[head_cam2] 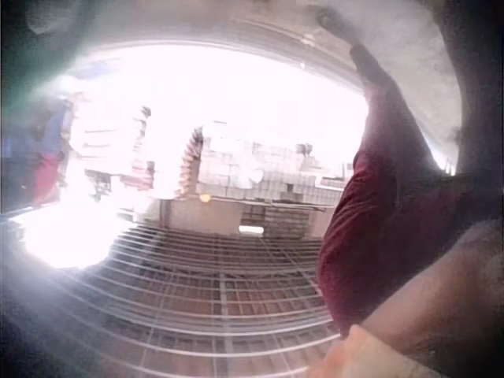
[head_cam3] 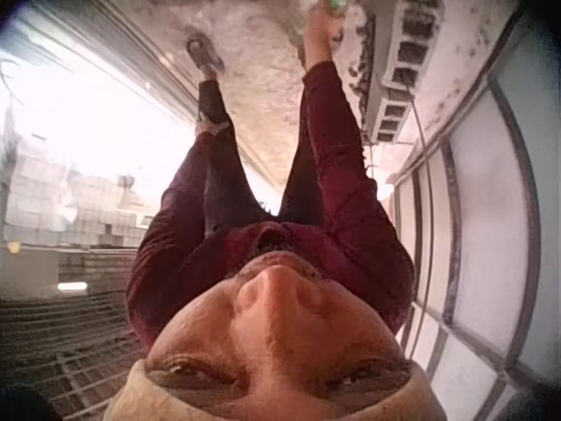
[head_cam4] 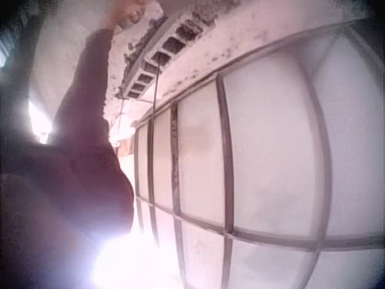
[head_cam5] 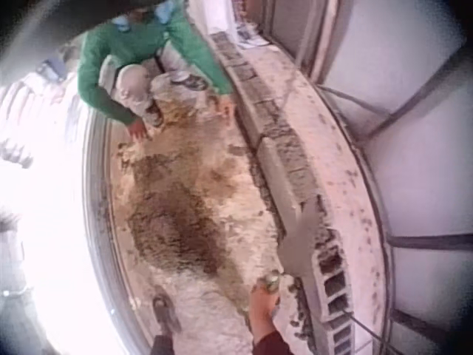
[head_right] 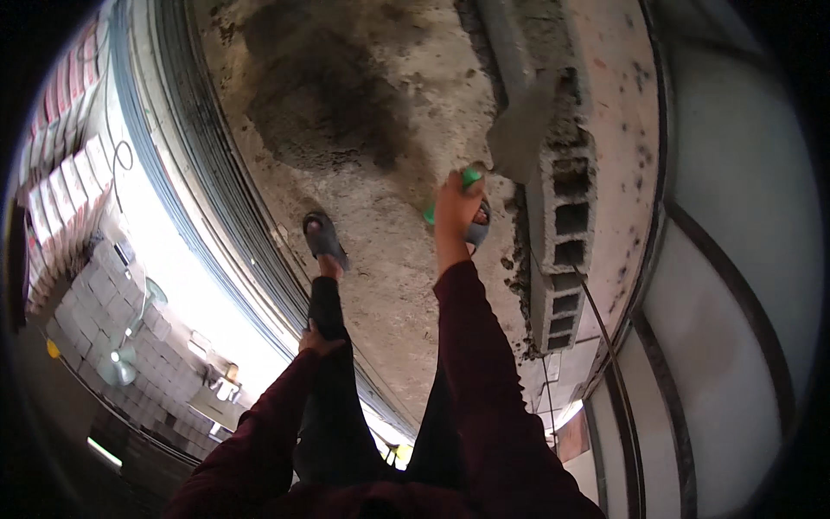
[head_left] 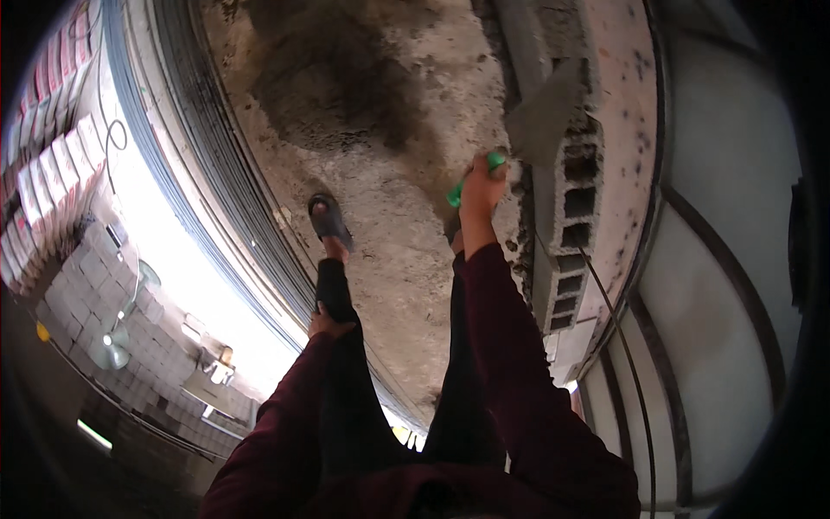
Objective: The person uses a trowel to spread mortar along a linear channel on the floor. They then pick up a hollow concrete block and place it into the mortar bed, pressing it down to secure it. The person repeats this process, moving along the line to lay additional blocks.
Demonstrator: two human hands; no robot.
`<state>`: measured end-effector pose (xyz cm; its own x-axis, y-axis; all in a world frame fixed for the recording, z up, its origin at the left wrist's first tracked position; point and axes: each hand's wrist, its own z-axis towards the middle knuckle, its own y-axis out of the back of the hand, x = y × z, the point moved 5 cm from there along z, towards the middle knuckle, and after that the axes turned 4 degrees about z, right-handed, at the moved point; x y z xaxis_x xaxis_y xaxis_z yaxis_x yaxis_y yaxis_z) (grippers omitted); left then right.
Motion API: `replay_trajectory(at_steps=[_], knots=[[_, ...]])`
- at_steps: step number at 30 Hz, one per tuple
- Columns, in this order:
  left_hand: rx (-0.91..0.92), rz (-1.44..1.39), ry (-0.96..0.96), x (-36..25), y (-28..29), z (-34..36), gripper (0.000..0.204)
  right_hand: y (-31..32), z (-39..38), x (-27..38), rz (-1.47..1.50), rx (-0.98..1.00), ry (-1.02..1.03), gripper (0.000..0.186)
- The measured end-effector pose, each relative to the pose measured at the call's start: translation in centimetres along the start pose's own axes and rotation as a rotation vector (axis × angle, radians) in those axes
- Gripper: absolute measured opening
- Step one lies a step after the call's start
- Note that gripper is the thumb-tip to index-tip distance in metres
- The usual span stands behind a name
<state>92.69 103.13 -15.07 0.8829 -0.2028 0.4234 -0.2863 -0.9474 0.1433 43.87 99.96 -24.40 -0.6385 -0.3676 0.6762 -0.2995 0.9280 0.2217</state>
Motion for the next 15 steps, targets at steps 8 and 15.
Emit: replay_trajectory(at_steps=[8,15], knots=[[0.002,-0.118,0.034,-0.2,0.9,1.2,0.124,1.2,1.5,-13.9,-1.061,0.482,0.312,0.028],[0.064,-0.183,-0.023,2.3,1.0,3.2,0.122,-15.6,13.6,-6.4,-1.245,0.295,0.907,0.032]])
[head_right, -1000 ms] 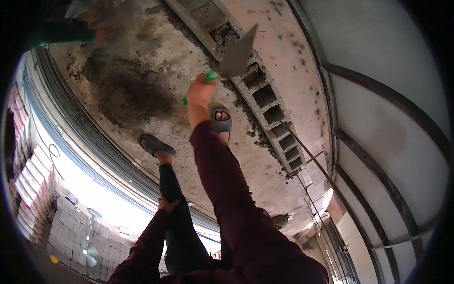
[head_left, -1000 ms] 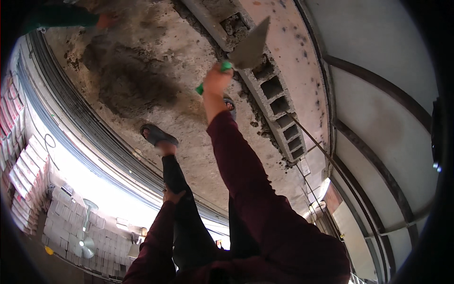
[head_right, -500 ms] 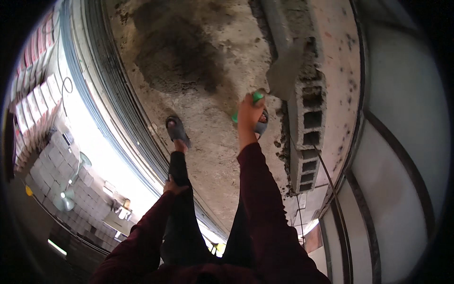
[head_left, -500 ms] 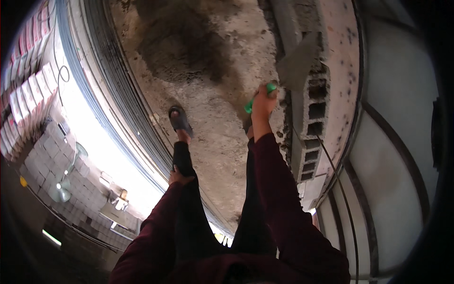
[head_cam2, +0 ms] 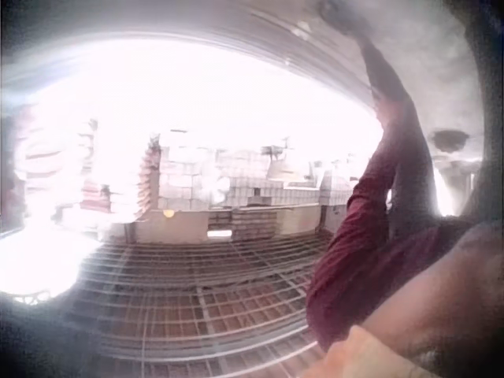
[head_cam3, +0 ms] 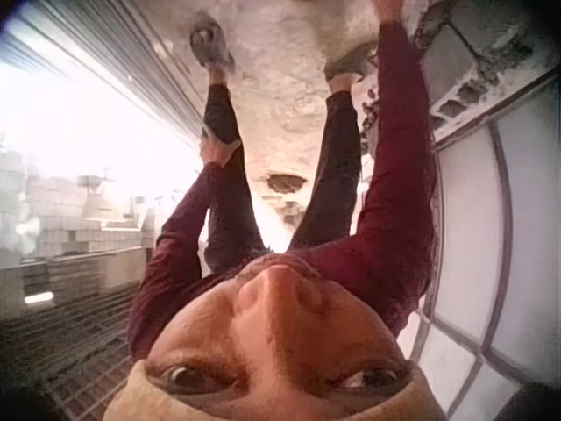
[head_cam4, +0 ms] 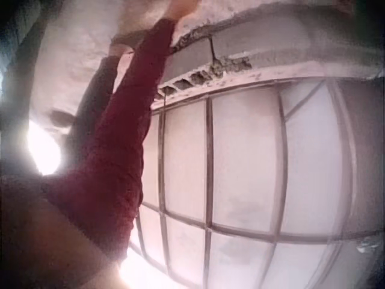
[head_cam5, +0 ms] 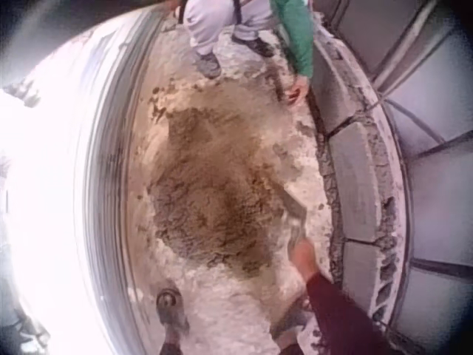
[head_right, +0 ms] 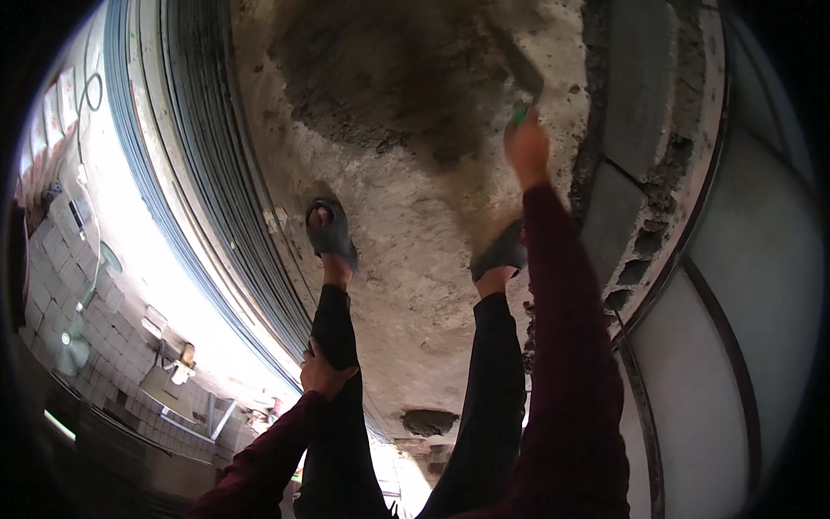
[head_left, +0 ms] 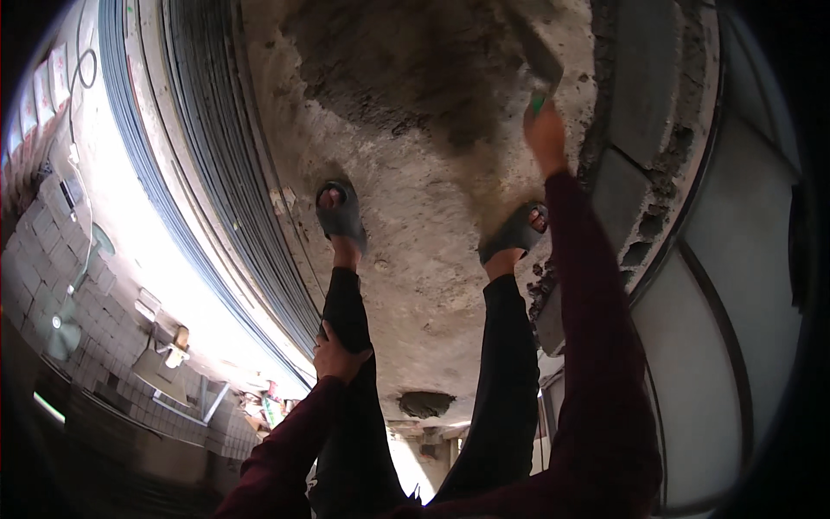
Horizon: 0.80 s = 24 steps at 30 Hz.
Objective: The person uses a trowel to spread mortar along a linear channel on the floor. They then pick up a hollow concrete block and place it into the mortar bed, pressing it down to secure it. The person repeats this process, moving along the line to lay additional blocks.
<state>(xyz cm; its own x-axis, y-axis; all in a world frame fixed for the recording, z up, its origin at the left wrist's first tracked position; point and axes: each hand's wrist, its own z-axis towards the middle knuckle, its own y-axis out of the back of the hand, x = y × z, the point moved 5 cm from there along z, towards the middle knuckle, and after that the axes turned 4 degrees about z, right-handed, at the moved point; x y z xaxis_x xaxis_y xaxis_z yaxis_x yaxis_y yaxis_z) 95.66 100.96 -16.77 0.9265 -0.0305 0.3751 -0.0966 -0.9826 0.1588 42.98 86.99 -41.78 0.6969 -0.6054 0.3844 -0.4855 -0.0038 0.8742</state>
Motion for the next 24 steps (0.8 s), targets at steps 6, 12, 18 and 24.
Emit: replay_trajectory(at_steps=[6,12,18,24], knots=[[0.019,-0.040,-0.045,1.6,0.1,0.8,0.123,-10.4,-6.3,13.1,0.345,0.221,-0.349,0.036],[-0.001,-0.059,-0.028,3.5,-0.1,1.0,0.123,-7.4,-16.5,8.5,0.291,0.256,-0.291,0.039],[0.014,-0.018,-0.122,2.1,0.0,2.2,0.125,-16.6,-16.9,9.4,0.412,0.089,-0.522,0.041],[0.016,-0.031,-0.064,3.3,-0.2,1.8,0.122,-16.5,-25.4,14.4,0.780,0.191,-0.570,0.051]])
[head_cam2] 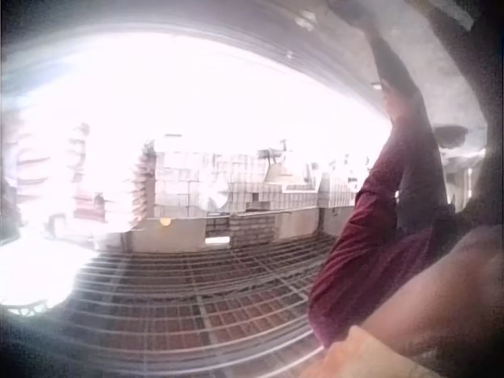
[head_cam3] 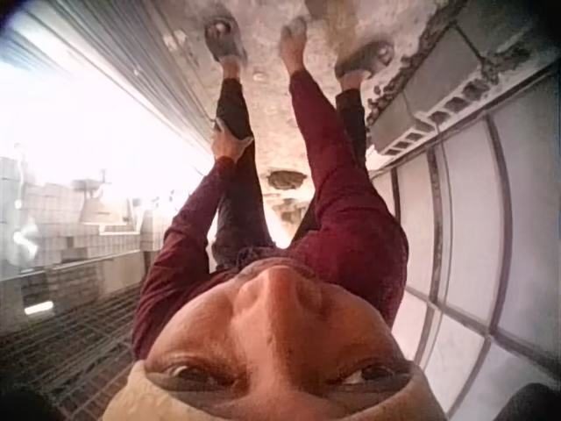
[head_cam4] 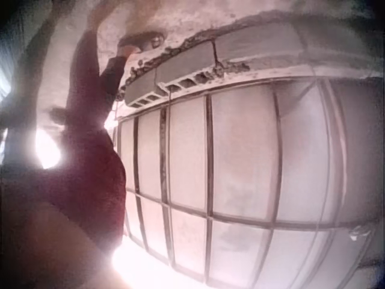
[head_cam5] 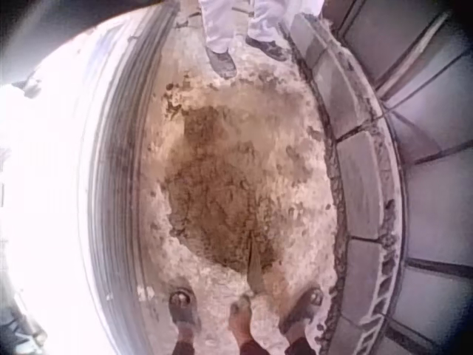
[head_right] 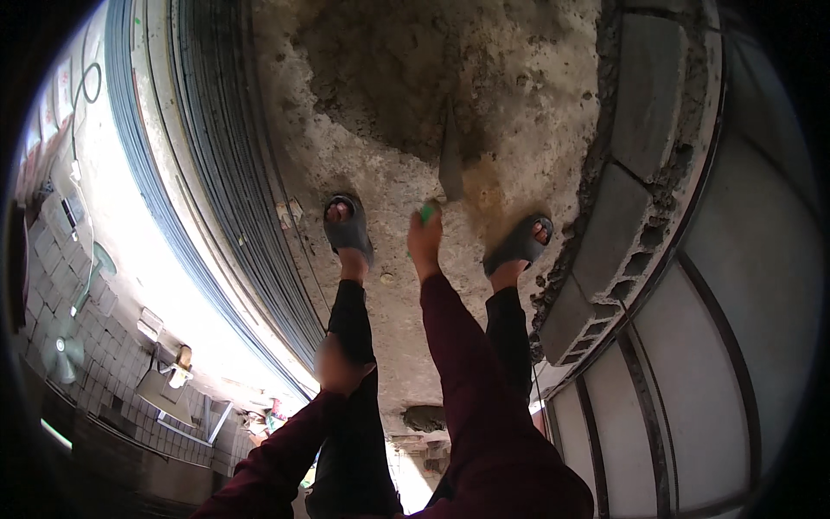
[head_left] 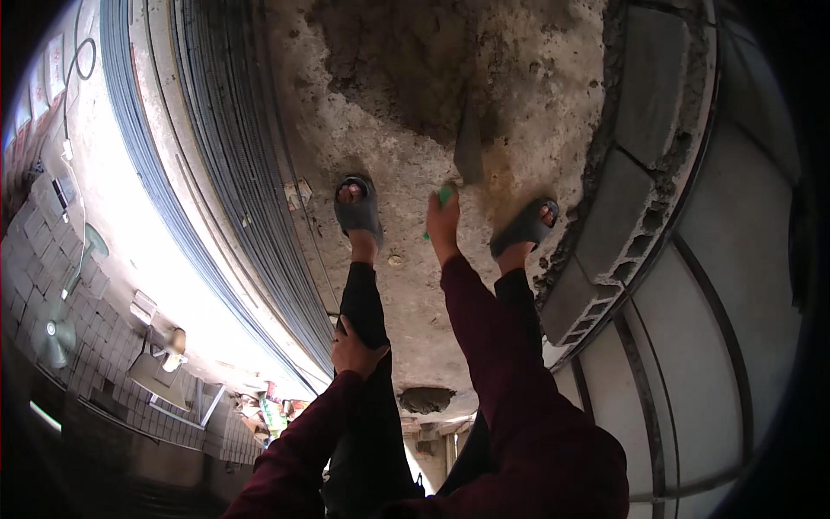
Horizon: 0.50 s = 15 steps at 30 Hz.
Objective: The person uses a trowel to spread mortar along a linear channel on the floor. They then pick up a hollow concrete block and place it into the mortar bed, pressing it down to secure it. The person repeats this process, moving along the line to lay additional blocks.
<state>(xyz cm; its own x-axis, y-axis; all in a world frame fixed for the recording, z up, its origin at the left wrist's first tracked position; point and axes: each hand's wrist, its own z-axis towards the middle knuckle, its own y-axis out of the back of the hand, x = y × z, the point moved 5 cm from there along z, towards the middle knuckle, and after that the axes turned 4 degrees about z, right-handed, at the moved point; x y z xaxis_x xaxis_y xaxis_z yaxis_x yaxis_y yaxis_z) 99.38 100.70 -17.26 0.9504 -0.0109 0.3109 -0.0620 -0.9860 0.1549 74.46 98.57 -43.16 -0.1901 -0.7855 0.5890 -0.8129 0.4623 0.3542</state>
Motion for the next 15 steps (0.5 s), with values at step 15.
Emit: replay_trajectory(at_steps=[15], knots=[[-0.034,-0.005,0.054,-0.5,-2.2,-0.2,0.122,0.1,10.3,8.1,0.552,0.283,-0.306,0.026]])
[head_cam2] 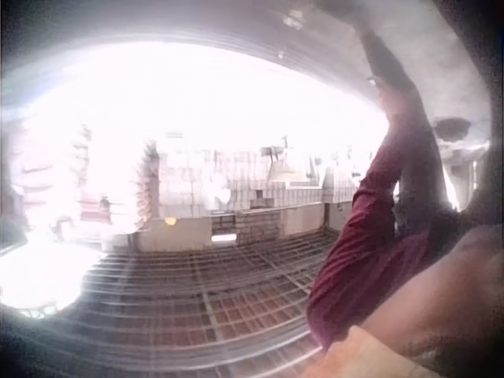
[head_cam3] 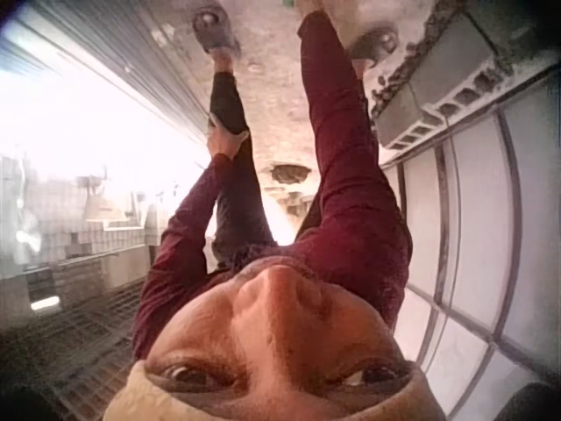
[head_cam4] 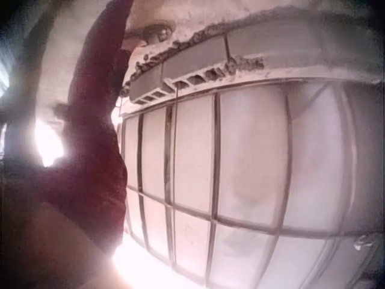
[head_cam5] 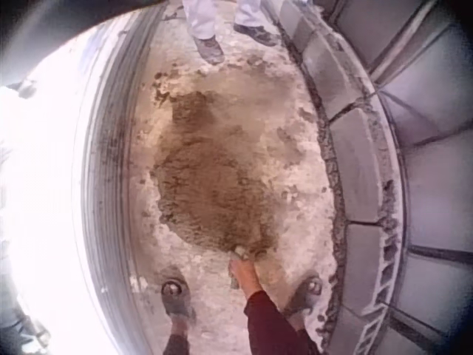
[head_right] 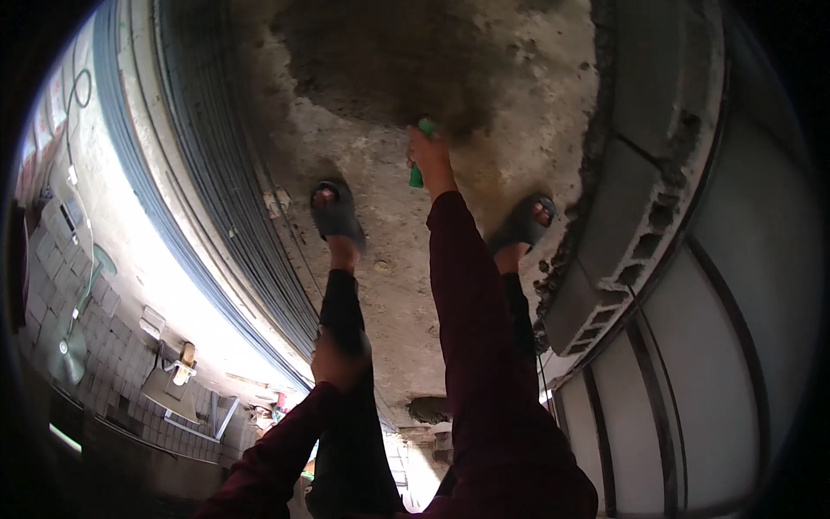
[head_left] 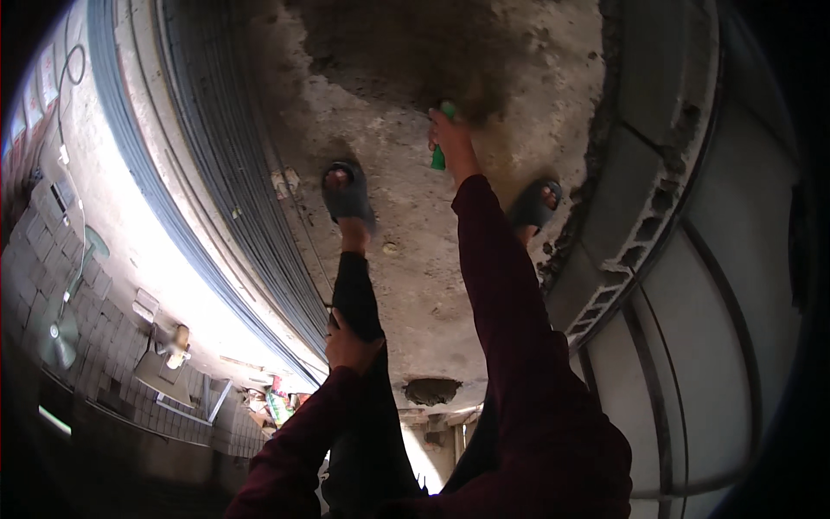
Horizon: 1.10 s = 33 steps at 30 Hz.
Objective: The person uses a trowel to spread mortar along a linear channel on the floor. They then pick up a hollow concrete block and place it into the mortar bed, pressing it down to secure it. The person repeats this process, moving along the line to lay additional blocks.
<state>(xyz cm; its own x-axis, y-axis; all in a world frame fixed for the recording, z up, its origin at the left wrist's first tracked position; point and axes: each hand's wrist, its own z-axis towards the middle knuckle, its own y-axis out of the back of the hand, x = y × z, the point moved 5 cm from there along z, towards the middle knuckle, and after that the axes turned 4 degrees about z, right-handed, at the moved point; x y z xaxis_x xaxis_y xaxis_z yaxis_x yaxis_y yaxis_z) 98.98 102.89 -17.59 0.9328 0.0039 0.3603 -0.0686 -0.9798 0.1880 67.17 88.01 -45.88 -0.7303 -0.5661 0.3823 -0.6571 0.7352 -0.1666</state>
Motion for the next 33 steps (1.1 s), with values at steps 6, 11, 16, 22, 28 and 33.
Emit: replay_trajectory(at_steps=[6,11,16,22,28,33], knots=[[-0.105,0.060,-0.075,-1.2,-1.2,0.0,0.126,5.6,-5.2,3.6,0.092,0.224,-0.004,0.023],[-0.099,0.124,-0.014,-3.1,0.9,-2.5,0.126,11.1,-13.7,9.5,0.075,0.325,-0.038,0.021],[-0.040,0.211,-0.015,-5.0,2.1,-2.3,0.124,25.8,-22.0,17.2,-0.030,0.068,0.042,0.018],[-0.072,0.266,-0.035,-5.0,1.8,-1.7,0.126,39.5,-29.6,25.7,-0.542,-0.420,0.147,0.022],[-0.072,0.305,-0.036,-4.5,0.5,-0.1,0.131,44.6,-32.0,21.5,-0.906,-0.890,0.520,0.028],[-0.055,0.332,-0.008,-5.5,1.3,-1.4,0.131,43.6,-32.9,11.9,-0.723,-1.146,0.485,0.024]])
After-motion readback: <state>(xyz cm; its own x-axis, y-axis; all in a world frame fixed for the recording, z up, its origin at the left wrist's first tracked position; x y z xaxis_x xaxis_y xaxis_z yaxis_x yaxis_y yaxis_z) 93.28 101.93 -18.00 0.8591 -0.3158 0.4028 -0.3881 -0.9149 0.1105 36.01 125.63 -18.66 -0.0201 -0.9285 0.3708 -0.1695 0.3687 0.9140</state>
